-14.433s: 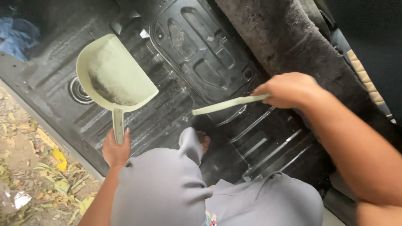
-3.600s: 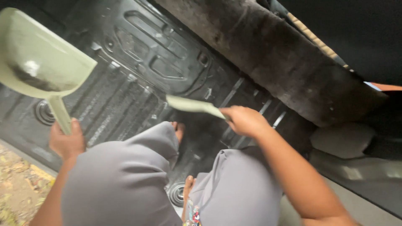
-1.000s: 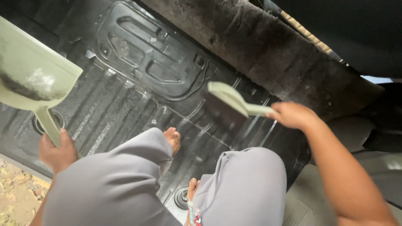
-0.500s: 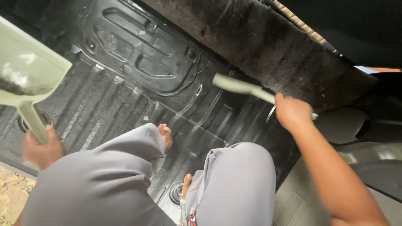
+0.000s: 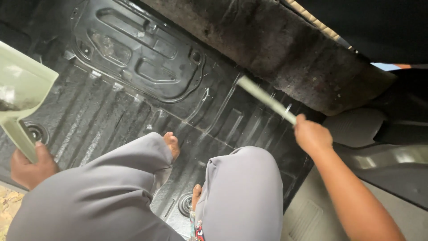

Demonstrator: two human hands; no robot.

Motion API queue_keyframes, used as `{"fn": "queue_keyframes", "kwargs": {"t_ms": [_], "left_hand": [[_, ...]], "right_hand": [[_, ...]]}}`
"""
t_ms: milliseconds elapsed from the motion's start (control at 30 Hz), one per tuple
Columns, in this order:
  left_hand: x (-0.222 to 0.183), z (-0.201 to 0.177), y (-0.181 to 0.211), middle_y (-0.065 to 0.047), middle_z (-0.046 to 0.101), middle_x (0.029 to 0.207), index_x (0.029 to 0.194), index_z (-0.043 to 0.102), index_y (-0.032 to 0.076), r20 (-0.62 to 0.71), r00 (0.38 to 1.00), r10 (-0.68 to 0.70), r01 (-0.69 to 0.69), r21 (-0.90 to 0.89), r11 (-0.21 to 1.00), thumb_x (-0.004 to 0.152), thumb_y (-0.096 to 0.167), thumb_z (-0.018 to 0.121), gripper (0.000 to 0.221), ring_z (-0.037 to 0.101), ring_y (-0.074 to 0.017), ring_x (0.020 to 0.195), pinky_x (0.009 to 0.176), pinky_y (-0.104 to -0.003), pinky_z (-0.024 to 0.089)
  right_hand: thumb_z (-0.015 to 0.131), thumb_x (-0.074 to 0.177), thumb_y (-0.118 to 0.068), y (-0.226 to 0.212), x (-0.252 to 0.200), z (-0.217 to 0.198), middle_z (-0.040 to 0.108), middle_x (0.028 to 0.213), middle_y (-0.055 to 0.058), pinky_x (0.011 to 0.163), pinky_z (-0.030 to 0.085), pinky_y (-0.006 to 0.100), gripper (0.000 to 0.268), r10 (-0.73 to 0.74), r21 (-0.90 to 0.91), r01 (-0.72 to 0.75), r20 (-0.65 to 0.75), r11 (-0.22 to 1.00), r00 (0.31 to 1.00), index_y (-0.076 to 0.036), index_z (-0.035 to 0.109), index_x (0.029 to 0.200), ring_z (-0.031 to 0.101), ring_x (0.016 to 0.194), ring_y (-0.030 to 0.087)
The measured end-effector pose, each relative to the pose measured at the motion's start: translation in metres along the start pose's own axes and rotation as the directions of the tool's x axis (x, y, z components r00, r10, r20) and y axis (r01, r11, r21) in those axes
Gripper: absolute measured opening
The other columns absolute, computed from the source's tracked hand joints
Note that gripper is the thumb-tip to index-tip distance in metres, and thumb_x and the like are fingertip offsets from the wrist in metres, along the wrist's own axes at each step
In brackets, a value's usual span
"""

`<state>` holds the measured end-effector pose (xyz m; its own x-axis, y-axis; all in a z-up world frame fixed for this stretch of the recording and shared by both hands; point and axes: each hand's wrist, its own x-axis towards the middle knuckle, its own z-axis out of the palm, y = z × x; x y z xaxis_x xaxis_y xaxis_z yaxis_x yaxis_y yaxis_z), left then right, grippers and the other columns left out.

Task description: Sweeping the interior floor of a vehicle using a hand brush and a dustpan to collect dirt and debris.

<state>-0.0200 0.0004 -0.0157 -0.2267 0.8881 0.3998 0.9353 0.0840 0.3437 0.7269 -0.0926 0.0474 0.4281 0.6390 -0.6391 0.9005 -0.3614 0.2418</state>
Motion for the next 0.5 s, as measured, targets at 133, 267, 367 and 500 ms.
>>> {"fn": "queue_keyframes", "kwargs": {"t_ms": [133,267,367,500], "left_hand": [[-0.003,0.002,0.001,-0.021,0.071,0.098,0.123,0.077,-0.014,0.016,1.0,-0.025,0.026,-0.044,0.999,0.12,0.01,0.076,0.024,0.068,-0.0322,0.084,0.064,-0.045,0.051],[-0.002,0.004,-0.003,-0.019,0.07,0.093,0.119,0.076,-0.012,0.013,0.999,-0.034,0.035,-0.052,0.998,0.12,0.01,0.077,0.021,0.067,-0.0303,0.079,0.063,-0.044,0.051],[0.001,0.005,-0.013,-0.022,0.072,0.098,0.121,0.078,-0.011,-0.018,0.999,0.051,-0.051,0.004,0.999,0.116,0.011,0.079,0.023,0.068,-0.0368,0.085,0.071,-0.047,0.051],[0.001,0.025,-0.033,-0.019,0.067,0.092,0.109,0.072,-0.005,0.001,0.999,0.045,-0.045,0.032,0.998,0.12,0.016,0.081,0.025,0.065,-0.0392,0.083,0.074,-0.049,0.048]], "right_hand": [[0.033,0.107,-0.024,-0.043,-0.02,0.033,0.077,0.109,0.013,0.074,0.061,0.049,0.034,0.16,-0.009,-0.16,0.095,0.987,0.982,-0.011,0.054,0.131,0.077,0.096,0.037],[0.046,0.096,-0.023,-0.049,-0.052,0.068,0.075,0.106,0.012,0.073,0.057,0.052,0.022,-0.111,-0.012,0.124,0.358,0.992,0.927,-0.014,0.047,0.117,0.075,0.094,0.038],[0.043,0.097,-0.025,-0.026,-0.063,0.027,0.076,0.092,0.008,0.061,0.054,0.052,0.018,-0.149,-0.131,0.195,0.299,0.972,0.942,-0.017,0.05,0.112,0.075,0.079,0.036],[0.041,0.104,-0.028,0.002,-0.025,-0.009,0.076,0.091,0.015,0.06,0.055,0.057,0.022,-0.015,-0.085,0.016,0.008,0.996,1.0,-0.012,0.052,0.113,0.073,0.075,0.045]]}}
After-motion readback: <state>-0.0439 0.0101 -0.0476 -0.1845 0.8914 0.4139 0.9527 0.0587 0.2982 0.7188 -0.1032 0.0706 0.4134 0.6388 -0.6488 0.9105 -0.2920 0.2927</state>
